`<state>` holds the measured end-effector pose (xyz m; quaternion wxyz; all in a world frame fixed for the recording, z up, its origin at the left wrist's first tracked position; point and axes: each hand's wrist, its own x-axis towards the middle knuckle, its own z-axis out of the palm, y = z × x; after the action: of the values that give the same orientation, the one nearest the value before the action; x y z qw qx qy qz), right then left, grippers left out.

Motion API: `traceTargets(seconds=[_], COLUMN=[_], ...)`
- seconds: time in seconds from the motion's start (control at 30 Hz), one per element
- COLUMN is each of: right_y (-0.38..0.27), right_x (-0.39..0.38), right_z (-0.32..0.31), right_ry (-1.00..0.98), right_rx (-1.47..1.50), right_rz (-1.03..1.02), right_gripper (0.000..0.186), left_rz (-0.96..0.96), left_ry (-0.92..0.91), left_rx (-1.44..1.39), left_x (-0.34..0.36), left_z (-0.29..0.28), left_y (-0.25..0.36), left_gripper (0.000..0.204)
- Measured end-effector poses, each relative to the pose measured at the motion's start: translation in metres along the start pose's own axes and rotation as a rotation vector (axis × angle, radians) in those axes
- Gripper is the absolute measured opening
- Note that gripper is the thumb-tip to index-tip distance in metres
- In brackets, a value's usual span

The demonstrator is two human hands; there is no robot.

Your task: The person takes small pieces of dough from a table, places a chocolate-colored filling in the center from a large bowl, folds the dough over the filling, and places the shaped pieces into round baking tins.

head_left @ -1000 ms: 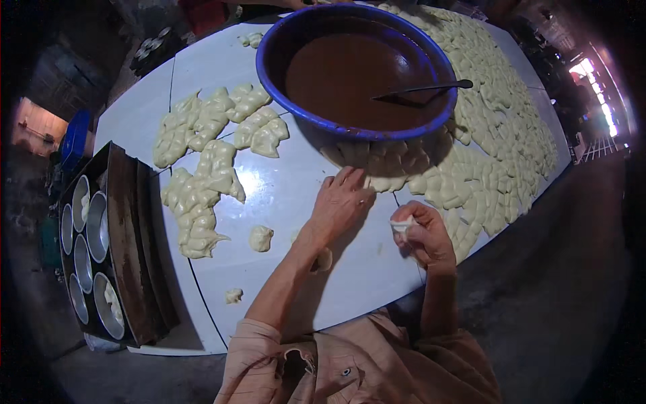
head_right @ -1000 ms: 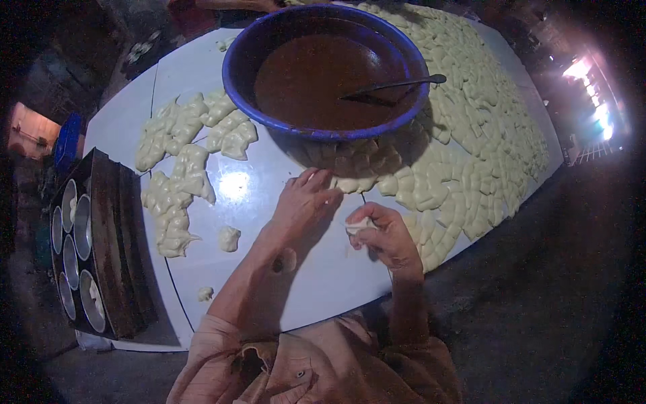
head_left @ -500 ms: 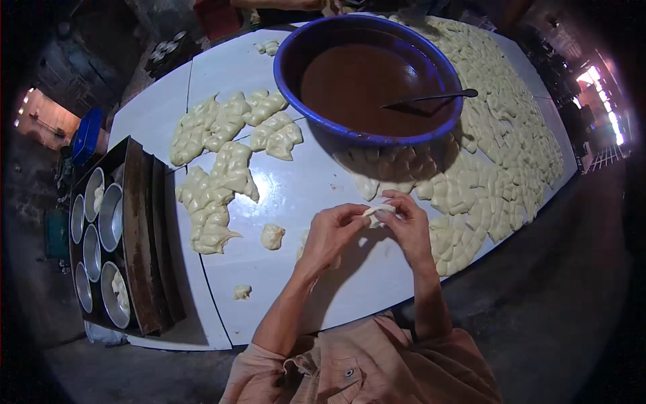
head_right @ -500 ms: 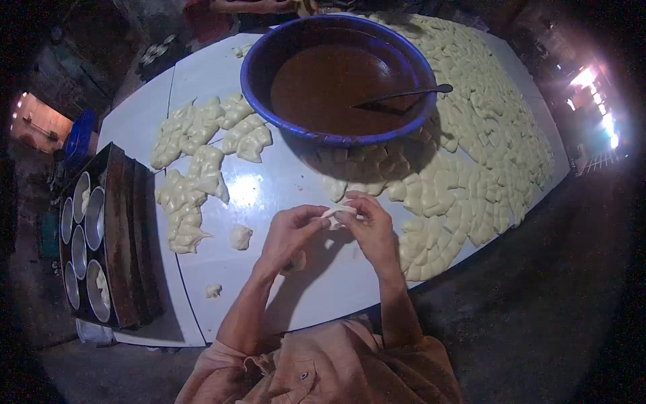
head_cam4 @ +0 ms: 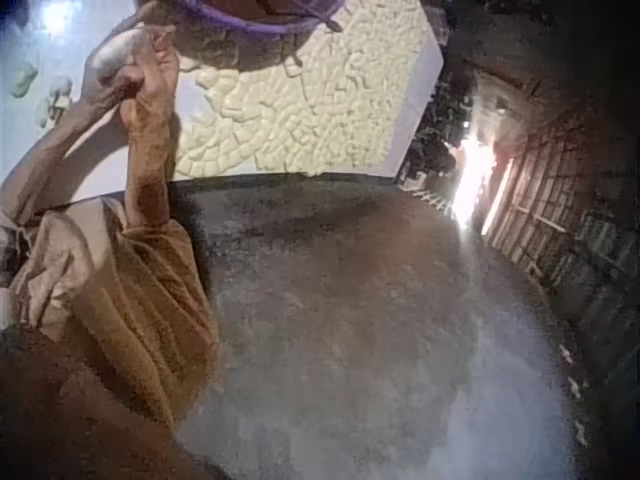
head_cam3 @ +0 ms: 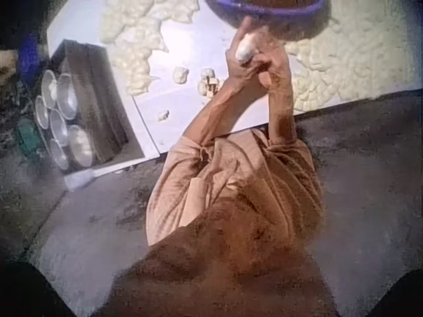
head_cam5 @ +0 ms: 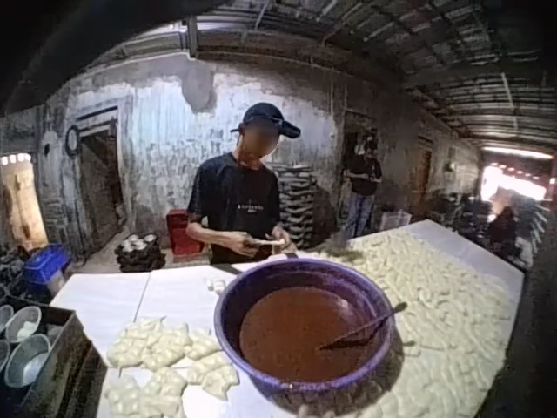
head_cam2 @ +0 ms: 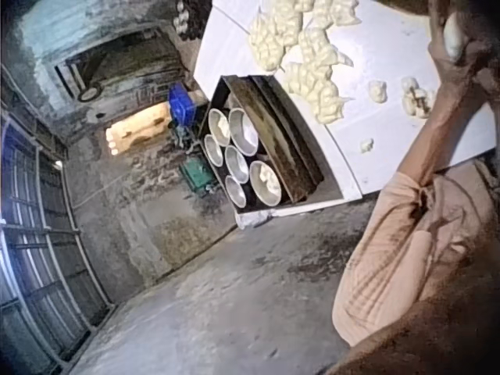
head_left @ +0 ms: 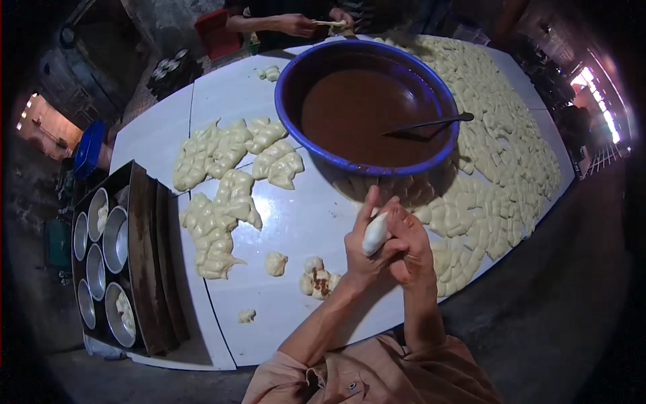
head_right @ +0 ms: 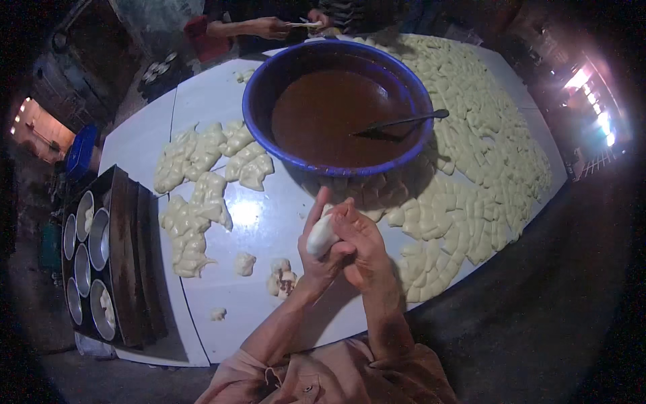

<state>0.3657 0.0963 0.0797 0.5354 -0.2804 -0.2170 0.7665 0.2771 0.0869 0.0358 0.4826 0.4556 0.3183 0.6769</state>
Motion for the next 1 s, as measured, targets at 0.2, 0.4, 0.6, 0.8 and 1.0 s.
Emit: traceTargets(seconds=[0.2,0.4,0.6,0.8,1.0], right_y=[-0.065,-0.082,-0.025,0.003,0.031], right_x=[0.09,0.125,0.082,0.049,0.032], right_z=[0.012,0.016,0.009,-0.005,-0.006], right_ry=[-0.067,-0.171,-0.186,-0.151,-0.137], right_rx=[-0.602,-0.6,-0.327,-0.549,-1.301], right_rz=[-0.209,0.113,0.157,0.006,-0.617], right_gripper=[0.02,0.017,0.014,0.024,0.04], left_rz=[-0.57,-0.555,-0.56,-0.666,-0.578], left_ry=[-0.061,0.034,0.129,0.226,0.257], left_rx=[-0.061,0.183,-0.133,-0.193,-0.141], left_x=[-0.004,0.001,0.024,0.015,0.008], left_z=[-0.033,-0.077,-0.064,-0.074,-0.077], left_y=[0.016,0.025,0.036,0.025,0.033], left_gripper=[0.073,0.045,0.047,0.036,0.035])
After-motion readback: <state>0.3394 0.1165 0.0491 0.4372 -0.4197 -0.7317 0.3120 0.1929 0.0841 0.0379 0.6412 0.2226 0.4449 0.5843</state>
